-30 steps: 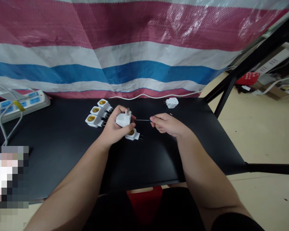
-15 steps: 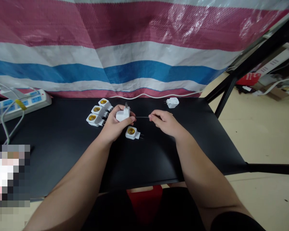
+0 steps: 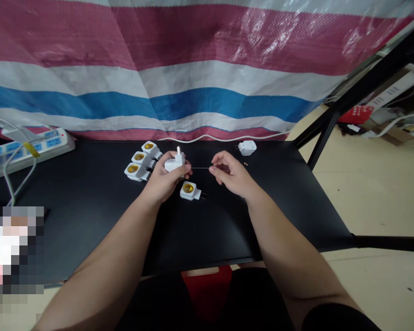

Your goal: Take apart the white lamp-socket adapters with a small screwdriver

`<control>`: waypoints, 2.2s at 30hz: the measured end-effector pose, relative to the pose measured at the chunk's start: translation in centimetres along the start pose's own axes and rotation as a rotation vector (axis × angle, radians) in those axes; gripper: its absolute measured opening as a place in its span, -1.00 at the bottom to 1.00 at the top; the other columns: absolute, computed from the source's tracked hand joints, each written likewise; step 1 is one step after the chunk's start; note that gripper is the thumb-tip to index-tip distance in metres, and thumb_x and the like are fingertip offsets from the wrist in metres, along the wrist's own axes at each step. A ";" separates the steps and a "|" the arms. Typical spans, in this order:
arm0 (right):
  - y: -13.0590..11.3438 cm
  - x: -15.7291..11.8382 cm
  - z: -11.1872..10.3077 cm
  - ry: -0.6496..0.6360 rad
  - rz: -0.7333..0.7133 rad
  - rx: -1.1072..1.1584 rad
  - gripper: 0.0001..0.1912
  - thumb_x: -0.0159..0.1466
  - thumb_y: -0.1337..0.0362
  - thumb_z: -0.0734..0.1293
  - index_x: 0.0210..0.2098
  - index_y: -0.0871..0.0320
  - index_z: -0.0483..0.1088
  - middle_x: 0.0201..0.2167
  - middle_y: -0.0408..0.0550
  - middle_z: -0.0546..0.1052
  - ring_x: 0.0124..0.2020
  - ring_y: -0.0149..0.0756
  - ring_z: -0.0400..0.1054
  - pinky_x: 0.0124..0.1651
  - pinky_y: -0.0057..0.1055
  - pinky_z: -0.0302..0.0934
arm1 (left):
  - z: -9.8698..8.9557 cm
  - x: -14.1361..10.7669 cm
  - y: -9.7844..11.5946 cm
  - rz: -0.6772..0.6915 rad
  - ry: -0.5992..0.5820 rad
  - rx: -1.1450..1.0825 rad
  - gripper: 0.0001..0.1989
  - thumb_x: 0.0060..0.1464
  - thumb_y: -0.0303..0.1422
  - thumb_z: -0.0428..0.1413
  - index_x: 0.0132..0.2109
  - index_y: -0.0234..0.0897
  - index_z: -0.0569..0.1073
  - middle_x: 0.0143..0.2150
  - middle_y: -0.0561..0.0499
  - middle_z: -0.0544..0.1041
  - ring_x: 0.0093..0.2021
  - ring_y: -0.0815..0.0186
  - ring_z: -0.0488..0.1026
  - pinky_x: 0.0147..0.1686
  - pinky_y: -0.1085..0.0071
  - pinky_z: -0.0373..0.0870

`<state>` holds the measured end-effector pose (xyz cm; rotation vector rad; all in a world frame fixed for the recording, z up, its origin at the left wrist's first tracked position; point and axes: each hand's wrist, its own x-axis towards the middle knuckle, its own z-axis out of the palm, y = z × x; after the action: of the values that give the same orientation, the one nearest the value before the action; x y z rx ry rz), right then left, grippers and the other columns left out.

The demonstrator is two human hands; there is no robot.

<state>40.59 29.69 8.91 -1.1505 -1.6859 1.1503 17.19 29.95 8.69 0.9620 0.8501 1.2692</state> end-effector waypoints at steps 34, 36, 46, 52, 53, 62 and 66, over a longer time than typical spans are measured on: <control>-1.1 -0.6 -0.3 0.081 0.063 -0.082 -0.66 0.49 -0.03 0.35 -0.18 0.11 0.53 -0.45 -0.15 0.54 -0.58 -0.41 0.40 -0.43 -0.36 0.32 | -0.6 0.6 0.0 -0.149 -0.045 -0.151 -0.53 0.01 -0.10 0.52 -0.15 -0.29 0.52 -0.29 -0.03 0.63 -0.40 0.34 0.61 -0.52 0.53 0.43; -1.0 -0.7 -0.5 0.100 -0.066 -0.041 -0.80 0.43 0.09 0.43 -0.10 0.09 0.55 -0.27 -0.09 0.58 -0.36 -0.34 0.52 -0.23 -0.32 0.43 | -0.8 0.6 -0.1 -0.148 -0.040 -0.144 -0.57 0.06 -0.11 0.49 -0.14 -0.29 0.52 -0.27 -0.03 0.64 -0.37 0.33 0.63 -0.47 0.51 0.48; -1.3 -0.8 -0.5 0.013 0.195 -0.132 -0.41 0.53 -0.22 0.19 -0.23 0.14 0.54 -0.55 -0.09 0.50 -0.56 -0.34 0.35 -0.49 -0.35 0.22 | -0.5 0.3 0.2 -0.120 -0.014 -0.114 -0.53 -0.05 -0.20 0.55 -0.14 -0.28 0.51 -0.29 -0.02 0.65 -0.37 0.34 0.62 -0.44 0.52 0.52; -1.1 -0.8 -0.8 0.000 -0.056 -0.008 -0.76 0.36 0.08 0.50 -0.09 0.04 0.50 -0.25 -0.15 0.57 -0.40 -0.38 0.43 -0.26 -0.34 0.36 | -0.6 0.5 0.3 -0.132 -0.008 -0.124 -0.55 -0.02 -0.19 0.53 -0.13 -0.28 0.51 -0.33 0.01 0.61 -0.40 0.37 0.58 -0.47 0.54 0.49; -1.1 -0.8 -0.7 0.003 -0.062 -0.003 -0.74 0.36 0.06 0.50 -0.06 0.02 0.50 -0.25 -0.15 0.56 -0.39 -0.38 0.43 -0.25 -0.34 0.36 | -0.6 0.5 0.2 -0.133 -0.016 -0.124 -0.55 -0.02 -0.20 0.53 -0.14 -0.29 0.51 -0.34 0.01 0.61 -0.41 0.37 0.58 -0.48 0.54 0.48; -0.9 -0.7 -0.8 0.006 0.001 -0.082 -0.74 0.38 0.01 0.49 -0.19 0.06 0.48 -0.36 -0.15 0.50 -0.37 -0.34 0.37 -0.28 -0.34 0.25 | -0.7 0.6 0.3 -0.147 -0.004 -0.148 -0.52 -0.08 -0.20 0.56 -0.14 -0.29 0.52 -0.34 0.01 0.61 -0.41 0.38 0.56 -0.49 0.55 0.45; -0.9 -0.8 -0.5 -0.034 0.100 -0.050 -0.66 0.42 -0.09 0.44 -0.19 0.05 0.49 -0.44 -0.19 0.45 -0.43 -0.35 0.32 -0.33 -0.33 0.21 | -0.8 0.6 0.5 -0.153 -0.003 -0.141 -0.56 -0.04 -0.22 0.53 -0.14 -0.28 0.52 -0.34 0.01 0.60 -0.41 0.37 0.57 -0.49 0.53 0.46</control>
<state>41.06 28.92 9.85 -1.2647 -1.7080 1.2012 16.30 30.65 8.83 0.7717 0.8053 1.1789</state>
